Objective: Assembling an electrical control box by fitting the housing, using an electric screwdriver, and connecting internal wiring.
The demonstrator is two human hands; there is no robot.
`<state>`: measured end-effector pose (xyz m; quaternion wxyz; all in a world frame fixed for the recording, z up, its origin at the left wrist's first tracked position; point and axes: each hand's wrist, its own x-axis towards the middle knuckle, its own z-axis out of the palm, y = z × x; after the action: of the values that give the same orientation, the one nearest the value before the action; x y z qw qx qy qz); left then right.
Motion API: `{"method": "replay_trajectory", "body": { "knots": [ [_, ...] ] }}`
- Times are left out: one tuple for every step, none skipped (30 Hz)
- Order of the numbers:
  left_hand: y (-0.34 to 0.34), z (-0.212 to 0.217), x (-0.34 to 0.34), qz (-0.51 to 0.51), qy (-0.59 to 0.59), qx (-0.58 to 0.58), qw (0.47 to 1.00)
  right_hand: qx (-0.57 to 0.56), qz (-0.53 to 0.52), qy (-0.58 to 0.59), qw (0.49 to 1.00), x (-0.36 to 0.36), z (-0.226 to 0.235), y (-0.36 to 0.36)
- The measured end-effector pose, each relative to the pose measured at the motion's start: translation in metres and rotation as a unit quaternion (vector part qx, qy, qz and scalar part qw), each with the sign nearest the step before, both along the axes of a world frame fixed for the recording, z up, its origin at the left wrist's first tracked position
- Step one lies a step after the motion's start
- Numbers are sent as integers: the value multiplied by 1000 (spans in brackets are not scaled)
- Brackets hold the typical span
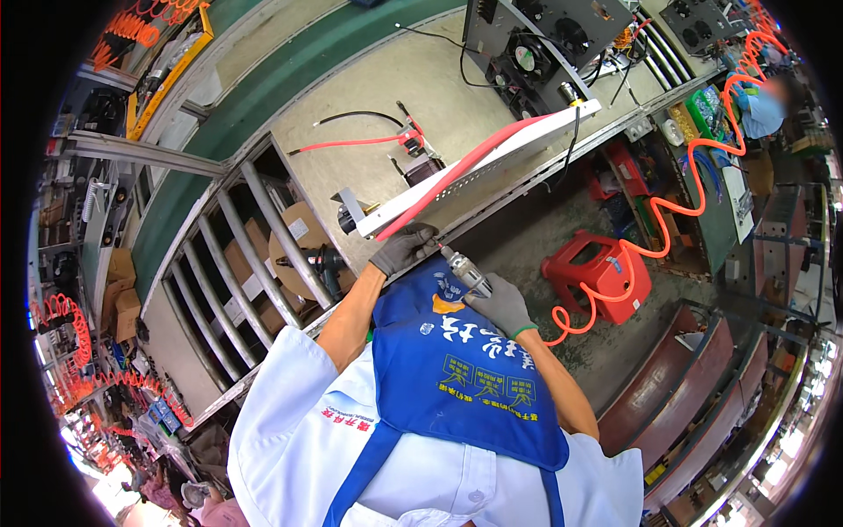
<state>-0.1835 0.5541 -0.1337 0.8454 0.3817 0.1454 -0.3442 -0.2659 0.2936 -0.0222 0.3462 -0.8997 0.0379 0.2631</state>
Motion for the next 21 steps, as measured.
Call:
{"method": "replay_trajectory", "body": {
  "knots": [
    [-3, 5, 0, -1, -11, 5, 1000, 8, -5, 7, 1000, -1, -3, -1],
    [-7, 7, 0, -3, -9, 5, 1000, 17, -11, 15, 1000, -2, -6, -1],
    [-14, 9, 1, 23, 2, 37, 999, 17, -14, 16, 1000, -2, -9, 0],
    [-17, 11, -1, 54, 14, 72, 996, 28, -27, 29, 999, -2, -11, 2],
    [-19, 7, -2, 58, 16, 73, 995, 38, -39, 42, 998, -1, -10, 5],
    [-20, 4, -3, 61, 3, 105, 993, 39, -35, 44, 998, 0, -9, 8],
    [-22, 0, -5, 63, -10, 137, 989, 41, -40, 52, 997, 1, -7, 11],
    [-26, 2, -4, 63, -8, 138, 988, 43, -49, 60, 996, 3, -6, 13],
    [-31, 4, -3, 93, 15, 133, 987, 43, -49, 62, 996, 3, -7, 15],
    [-33, 6, -2, 123, 39, 129, 983, 46, -56, 52, 996, 4, -9, 16],
    [-34, 6, -1, 127, 46, 118, 984, 49, -64, 43, 996, 4, -11, 17],
    [-32, 7, -2, 126, 48, 117, 984, 48, -64, 45, 996, 4, -15, 18],
    [-29, 8, -5, 71, 19, 144, 987, 40, -70, 47, 996, 5, -21, 20],
    [-23, 5, -10, 16, -10, 169, 985, 32, -74, 49, 996, 7, -22, 23],
    [-17, 1, -13, 15, -8, 168, 986, 30, -75, 51, 995, 9, -23, 26],
    [-7, -4, -17, -3, 49, 171, 984, 37, -84, 46, 995, 11, -24, 29],
    [5, -12, -22, -21, 106, 174, 979, 45, -92, 41, 994, 12, -24, 32],
    [21, -25, -27, -23, 108, 173, 979, 43, -94, 43, 994, 13, -24, 33],
    [41, -41, -34, -35, 104, 192, 975, 41, -98, 43, 993, 13, -24, 35],
    [58, -54, -37, -49, 99, 210, 971, 39, -103, 42, 993, 14, -24, 36],
    [71, -63, -38, -25, 71, 260, 963, 36, -106, 45, 993, 15, -24, 36]
  ]
}}
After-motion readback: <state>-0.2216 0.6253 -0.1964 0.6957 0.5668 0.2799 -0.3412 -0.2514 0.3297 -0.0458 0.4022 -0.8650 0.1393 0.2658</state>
